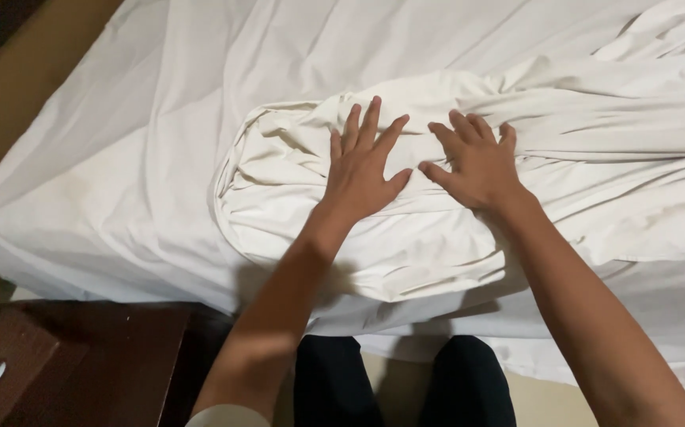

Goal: The person folds a white bed sheet on a mattress by hand. They gather the sheet into a bundle, smooth it out, and fold it into a compact rectangle.

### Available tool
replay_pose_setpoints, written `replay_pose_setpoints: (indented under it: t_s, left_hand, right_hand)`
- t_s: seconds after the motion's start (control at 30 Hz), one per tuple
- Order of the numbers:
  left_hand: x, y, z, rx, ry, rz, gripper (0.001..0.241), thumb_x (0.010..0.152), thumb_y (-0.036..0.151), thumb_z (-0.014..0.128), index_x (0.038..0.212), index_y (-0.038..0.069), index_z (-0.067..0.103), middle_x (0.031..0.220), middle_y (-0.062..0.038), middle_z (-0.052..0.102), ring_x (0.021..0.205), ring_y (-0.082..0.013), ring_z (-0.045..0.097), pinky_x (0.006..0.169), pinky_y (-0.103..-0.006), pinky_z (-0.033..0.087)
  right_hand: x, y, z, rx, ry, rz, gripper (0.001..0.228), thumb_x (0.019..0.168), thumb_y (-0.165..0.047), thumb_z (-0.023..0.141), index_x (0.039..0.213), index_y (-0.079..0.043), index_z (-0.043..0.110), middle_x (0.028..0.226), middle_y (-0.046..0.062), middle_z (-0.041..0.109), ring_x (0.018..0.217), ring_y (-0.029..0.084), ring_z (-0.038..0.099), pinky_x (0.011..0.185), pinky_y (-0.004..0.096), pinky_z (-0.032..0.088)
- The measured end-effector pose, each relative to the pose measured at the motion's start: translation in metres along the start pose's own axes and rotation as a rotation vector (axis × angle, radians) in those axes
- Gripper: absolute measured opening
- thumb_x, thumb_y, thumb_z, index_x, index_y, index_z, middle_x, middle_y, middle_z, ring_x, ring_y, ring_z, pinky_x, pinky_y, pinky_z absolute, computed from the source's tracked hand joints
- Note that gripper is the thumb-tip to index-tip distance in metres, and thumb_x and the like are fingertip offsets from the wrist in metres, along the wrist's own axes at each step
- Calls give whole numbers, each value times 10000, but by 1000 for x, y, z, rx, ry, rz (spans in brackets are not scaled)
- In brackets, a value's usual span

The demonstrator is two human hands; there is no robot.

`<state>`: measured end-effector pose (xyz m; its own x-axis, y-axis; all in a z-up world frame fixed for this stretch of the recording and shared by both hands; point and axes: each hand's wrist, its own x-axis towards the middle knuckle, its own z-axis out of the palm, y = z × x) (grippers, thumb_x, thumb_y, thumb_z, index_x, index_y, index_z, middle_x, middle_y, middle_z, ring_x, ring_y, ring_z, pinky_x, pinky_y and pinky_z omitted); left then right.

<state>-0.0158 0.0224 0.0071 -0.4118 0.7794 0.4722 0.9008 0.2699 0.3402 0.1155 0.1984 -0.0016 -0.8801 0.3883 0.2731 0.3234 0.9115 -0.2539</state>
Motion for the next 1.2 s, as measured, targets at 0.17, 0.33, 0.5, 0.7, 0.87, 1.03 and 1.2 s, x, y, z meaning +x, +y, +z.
replay_pose_setpoints:
  t_s: [0.17, 0.33, 0.5, 0.7, 0.87, 1.03, 1.2]
  left_hand:
    - [16, -10, 10, 19, -116, -79, 735, 844, 424, 760, 1507, 292, 470, 1679, -143, 208, 1555, -406, 110, 1180, -700, 122]
    - [26, -17, 19, 19, -142, -113, 617, 854, 399, 742, 1425, 249, 563, 1634, -159, 295, 1533, -400, 147, 1181, -682, 106]
    - [24, -21, 28, 72, 1, -94, 158, 893, 282, 734, 1015, 182, 723, 1482, -98, 551, 1476, -367, 357, 1156, -655, 217]
    - [16, -15, 23, -11, 226, 58, 98, 987, 194, 663, 1023, 103, 659, 1150, -42, 686, 1328, -294, 546, 1120, -628, 297]
    - [4, -9, 18, -24, 366, 188, 84, 1014, 149, 652, 991, 71, 634, 911, -12, 690, 968, -221, 661, 1160, -570, 360]
    - [-7, -2, 14, -2, 467, 332, 88, 1009, 128, 659, 946, 76, 627, 859, 0, 688, 801, -197, 656, 1121, -508, 413]
    - [-21, 14, -6, 33, 454, 447, 68, 975, 135, 658, 939, 89, 623, 911, -32, 645, 928, -226, 622, 988, -430, 430]
  right_hand:
    - [16, 11, 11, -33, -17, -20, 817, 854, -633, 604, 1534, -206, 454, 1636, 197, 292, 1498, 388, 227, 1069, 759, 106]
    - [25, 8, 10, 15, -50, 27, 622, 823, -501, 644, 1373, -212, 601, 1624, 163, 328, 1501, 370, 228, 1046, 795, 97]
    - [26, 16, 25, -11, 249, -152, 222, 906, -211, 676, 1114, -132, 682, 1423, 135, 569, 1357, 351, 449, 1038, 669, 293]
    - [12, 11, 21, 106, 467, -264, 137, 1010, -42, 679, 1120, -25, 599, 973, 91, 621, 946, 297, 607, 1097, 513, 392]
    - [0, 12, 22, 120, 634, -420, 206, 911, 58, 625, 1095, -27, 586, 916, 107, 562, 855, 322, 564, 935, 452, 418]
    - [-11, -2, 8, 119, 730, -483, 107, 907, -1, 677, 967, -41, 598, 858, 89, 553, 795, 299, 550, 838, 434, 395]
    - [-25, -6, 4, 174, 699, -511, 138, 859, -94, 685, 806, -72, 560, 739, 62, 526, 713, 287, 513, 739, 428, 367]
